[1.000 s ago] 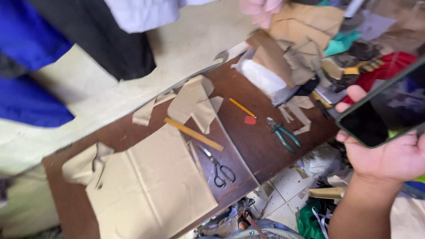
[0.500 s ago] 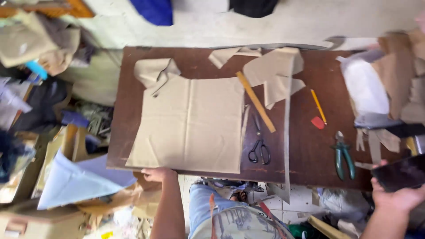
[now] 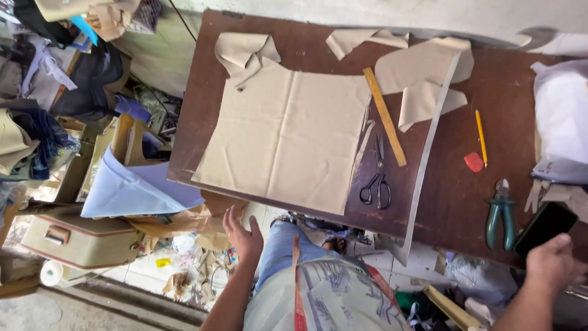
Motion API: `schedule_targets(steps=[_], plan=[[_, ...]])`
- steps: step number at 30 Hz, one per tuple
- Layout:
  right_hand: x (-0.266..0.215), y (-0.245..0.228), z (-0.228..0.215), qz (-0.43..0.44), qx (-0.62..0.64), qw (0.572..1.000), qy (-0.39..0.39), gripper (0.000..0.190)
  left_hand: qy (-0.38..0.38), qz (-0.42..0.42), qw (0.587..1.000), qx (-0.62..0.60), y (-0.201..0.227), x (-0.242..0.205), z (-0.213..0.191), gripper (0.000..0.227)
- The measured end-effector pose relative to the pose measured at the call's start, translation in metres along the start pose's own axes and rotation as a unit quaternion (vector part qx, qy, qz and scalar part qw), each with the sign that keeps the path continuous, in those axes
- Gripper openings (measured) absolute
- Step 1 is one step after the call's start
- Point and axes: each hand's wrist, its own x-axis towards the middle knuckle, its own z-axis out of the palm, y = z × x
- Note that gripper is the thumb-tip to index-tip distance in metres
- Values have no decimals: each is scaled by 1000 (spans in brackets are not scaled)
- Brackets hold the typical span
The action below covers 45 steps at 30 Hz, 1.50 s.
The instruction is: The person cuts a piece of beige fabric on a wooden table using scissors. They briefly pick up a smartphone to look at it before resuming cutting the fabric. The person then uses a ruler and pencil to mark the fabric before cutting it again.
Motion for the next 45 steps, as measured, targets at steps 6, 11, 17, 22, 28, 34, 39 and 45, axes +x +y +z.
schedule_targets(steps=[6,11,17,22,28,34,39,45], plan=[[-107,-159,-35,-315,150,930,114,9,45,370,919,125,-22,28,12,26],[-197,-251,41,-361,180,914,-41,20,38,508,848,149,-35,74,25,17],[-223,-297,26,-218,34,959,-176,39,-27,586,798,140,-36,119,24,17],[-205,-310,37,-101,22,962,-252,44,-80,606,783,114,-36,139,24,21],[-273,-298,-22,-8,376,862,-339,23,-61,676,730,73,-21,152,19,12],[-428,-312,-53,122,455,786,-400,39,-49,693,718,49,-26,164,31,18],[-500,-325,-33,152,422,756,-477,38,-73,674,732,67,-41,170,41,20],[-530,-324,29,120,416,737,-520,40,-94,671,733,64,-55,172,47,23]])
